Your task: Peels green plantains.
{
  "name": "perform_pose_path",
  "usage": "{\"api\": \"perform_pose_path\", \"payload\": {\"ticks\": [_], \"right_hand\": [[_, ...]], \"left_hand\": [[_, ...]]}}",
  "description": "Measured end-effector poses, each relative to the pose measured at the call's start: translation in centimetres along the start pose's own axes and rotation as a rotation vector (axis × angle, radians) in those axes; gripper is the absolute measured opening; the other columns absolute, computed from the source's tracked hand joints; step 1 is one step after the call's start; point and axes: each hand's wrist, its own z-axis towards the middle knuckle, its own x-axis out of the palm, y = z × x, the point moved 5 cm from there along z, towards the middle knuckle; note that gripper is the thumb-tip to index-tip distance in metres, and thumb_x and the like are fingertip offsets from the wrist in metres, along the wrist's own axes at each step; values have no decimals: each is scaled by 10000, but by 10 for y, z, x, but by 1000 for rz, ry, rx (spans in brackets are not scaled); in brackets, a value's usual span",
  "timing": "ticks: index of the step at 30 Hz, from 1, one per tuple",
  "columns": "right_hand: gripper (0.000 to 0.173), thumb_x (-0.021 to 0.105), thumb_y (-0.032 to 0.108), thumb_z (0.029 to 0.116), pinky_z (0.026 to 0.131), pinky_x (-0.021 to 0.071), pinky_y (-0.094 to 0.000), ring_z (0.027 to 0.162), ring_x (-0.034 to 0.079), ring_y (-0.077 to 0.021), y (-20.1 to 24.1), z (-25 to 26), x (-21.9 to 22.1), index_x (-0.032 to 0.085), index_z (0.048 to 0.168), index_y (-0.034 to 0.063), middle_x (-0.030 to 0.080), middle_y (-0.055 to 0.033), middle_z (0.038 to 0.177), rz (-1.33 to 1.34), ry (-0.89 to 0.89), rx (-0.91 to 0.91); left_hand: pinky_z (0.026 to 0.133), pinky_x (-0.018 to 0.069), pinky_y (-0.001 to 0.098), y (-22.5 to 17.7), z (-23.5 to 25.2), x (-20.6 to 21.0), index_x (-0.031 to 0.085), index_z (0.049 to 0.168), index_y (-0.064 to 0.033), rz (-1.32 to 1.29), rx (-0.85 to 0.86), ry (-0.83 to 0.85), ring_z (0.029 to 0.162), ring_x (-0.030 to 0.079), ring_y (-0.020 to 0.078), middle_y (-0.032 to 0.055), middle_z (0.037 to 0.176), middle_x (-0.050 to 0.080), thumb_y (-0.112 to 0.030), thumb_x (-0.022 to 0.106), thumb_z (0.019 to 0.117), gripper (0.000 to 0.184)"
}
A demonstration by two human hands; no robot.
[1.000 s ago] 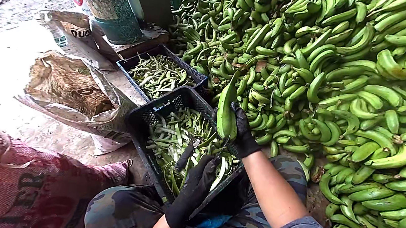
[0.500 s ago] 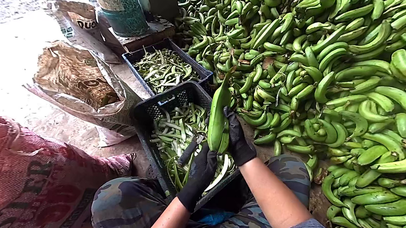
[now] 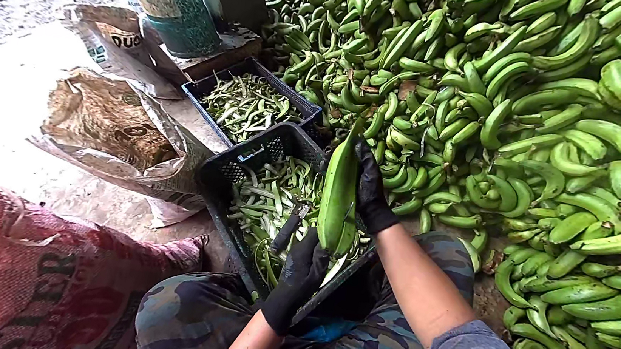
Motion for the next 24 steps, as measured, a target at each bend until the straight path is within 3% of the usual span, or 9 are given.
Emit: {"api": "perform_pose_path", "payload": {"ticks": [4,7,8,12,14,16,18,21,24], "right_hand": [[492,244,496,1094,852,576,-332,984,659,-75,-9,-6,2,549,1362,217,679,21,1132,9,-63,31],[552,235,521,1087,931,549,-358,1075,631,-91,-9,-9,7,510,1419,176,648,-8,1220,-65,-21,-24],[572,243,528,1082,934,550,-364,1076,631,-99,-8,-10,10,516,1417,153,648,-23,1221,-88,-22,-38],[535,227,519,1089,909,549,-367,1063,634,-100,-20,-21,12,516,1427,221,648,-1,1243,-72,-20,63],[519,206,510,1093,781,571,-319,909,651,-77,-25,-28,18,575,1330,234,682,20,1076,13,-19,136],[536,185,489,1098,825,562,-342,953,643,-94,-29,-33,21,566,1336,196,671,-5,1097,4,-1,172],[531,190,477,1100,880,544,-354,1018,627,-97,-30,-38,22,538,1365,176,653,-15,1152,7,-19,213],[528,170,385,1114,886,540,-324,1003,623,-90,-36,-47,29,547,1337,89,652,-53,1116,-56,-41,261],[538,184,351,1121,967,502,-361,1101,603,-154,-40,-47,31,541,1358,25,630,-142,1204,-245,-48,292]], "left_hand": [[940,537,270,4,-2,1,636,1182,72,202,19,-54,999,678,85,138,1011,712,-472,335,1080,631],[1099,441,447,13,-6,-1,568,1322,149,346,-211,59,1210,636,324,284,1233,665,-190,567,965,493],[1134,406,454,20,-7,0,544,1356,149,345,-278,73,1267,597,347,291,1294,636,-148,616,929,525],[1131,394,513,27,-2,-2,534,1373,146,407,-209,38,1283,582,396,297,1321,622,-182,580,908,570],[1098,407,560,27,6,-3,561,1359,111,476,-166,31,1254,596,408,276,1298,638,-258,532,931,566],[1131,363,585,24,9,-5,537,1391,108,512,-215,73,1300,558,430,294,1335,611,-261,502,974,558],[1096,417,573,27,12,-5,586,1339,101,564,-161,39,1241,614,412,280,1268,655,-297,447,997,543],[1102,441,515,47,17,-8,544,1399,83,443,-248,41,1265,603,364,263,1333,626,-251,573,976,540],[1118,437,484,63,18,-8,521,1441,50,405,-284,24,1300,588,320,225,1381,613,-231,602,953,569]]}}
